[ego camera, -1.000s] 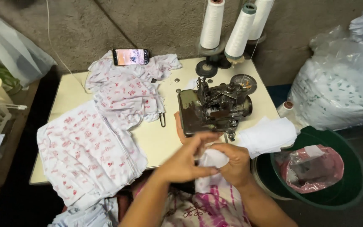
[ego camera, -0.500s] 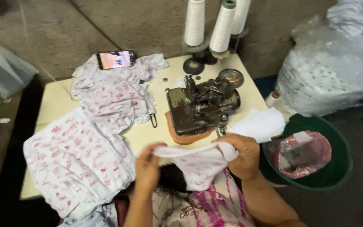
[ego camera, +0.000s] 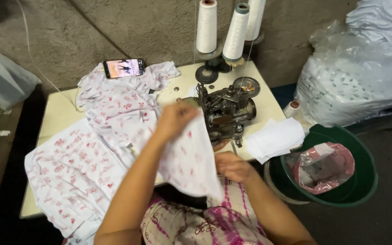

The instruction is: Sorting and folding small fabric garment pieces at a sewing workstation.

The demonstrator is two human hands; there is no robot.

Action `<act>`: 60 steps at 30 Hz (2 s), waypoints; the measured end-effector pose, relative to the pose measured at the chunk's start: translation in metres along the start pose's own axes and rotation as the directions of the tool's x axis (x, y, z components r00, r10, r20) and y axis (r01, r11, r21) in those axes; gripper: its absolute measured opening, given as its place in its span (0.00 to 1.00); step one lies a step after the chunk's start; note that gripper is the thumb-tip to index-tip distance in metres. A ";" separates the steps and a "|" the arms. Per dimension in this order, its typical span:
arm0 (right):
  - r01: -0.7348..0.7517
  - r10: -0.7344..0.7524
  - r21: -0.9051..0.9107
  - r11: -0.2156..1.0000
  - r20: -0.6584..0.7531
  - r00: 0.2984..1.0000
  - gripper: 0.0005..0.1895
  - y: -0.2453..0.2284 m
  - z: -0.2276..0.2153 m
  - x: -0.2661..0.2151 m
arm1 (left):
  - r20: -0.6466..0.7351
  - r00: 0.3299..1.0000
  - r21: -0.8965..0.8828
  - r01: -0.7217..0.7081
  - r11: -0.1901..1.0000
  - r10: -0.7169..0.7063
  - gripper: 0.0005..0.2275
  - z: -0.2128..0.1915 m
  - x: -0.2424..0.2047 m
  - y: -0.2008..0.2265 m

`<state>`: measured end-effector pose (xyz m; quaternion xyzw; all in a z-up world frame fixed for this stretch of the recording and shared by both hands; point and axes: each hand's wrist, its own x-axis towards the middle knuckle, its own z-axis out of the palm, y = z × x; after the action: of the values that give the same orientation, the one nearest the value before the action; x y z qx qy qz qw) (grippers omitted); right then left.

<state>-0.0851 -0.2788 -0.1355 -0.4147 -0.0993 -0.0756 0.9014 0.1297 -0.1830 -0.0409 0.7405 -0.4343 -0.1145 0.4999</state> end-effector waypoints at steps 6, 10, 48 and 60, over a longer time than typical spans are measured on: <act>-0.132 -0.001 -0.366 0.921 -0.341 0.940 0.12 0.048 -0.004 0.009 | -0.086 0.990 0.303 -0.079 0.950 0.109 0.17 0.035 -0.038 -0.019; -0.140 -0.018 -0.392 0.909 -0.373 0.928 0.12 0.057 -0.015 -0.004 | -0.131 0.937 0.479 -0.226 0.848 0.324 0.07 0.062 -0.059 -0.040; -0.687 -0.317 -0.722 0.083 -0.673 0.668 0.09 -0.102 -0.163 -0.061 | 0.061 0.970 -0.560 0.228 0.796 -0.234 0.10 0.265 -0.074 -0.039; -0.487 -0.397 -0.771 0.411 -0.632 0.665 0.02 -0.102 -0.167 -0.077 | 0.142 0.885 -0.714 0.401 0.574 -0.442 0.13 0.312 -0.033 -0.033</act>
<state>-0.1623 -0.4682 -0.1855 -0.7649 0.3484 -0.2512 0.4800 -0.0611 -0.3539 -0.2257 0.5651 -0.1505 -0.3731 0.7203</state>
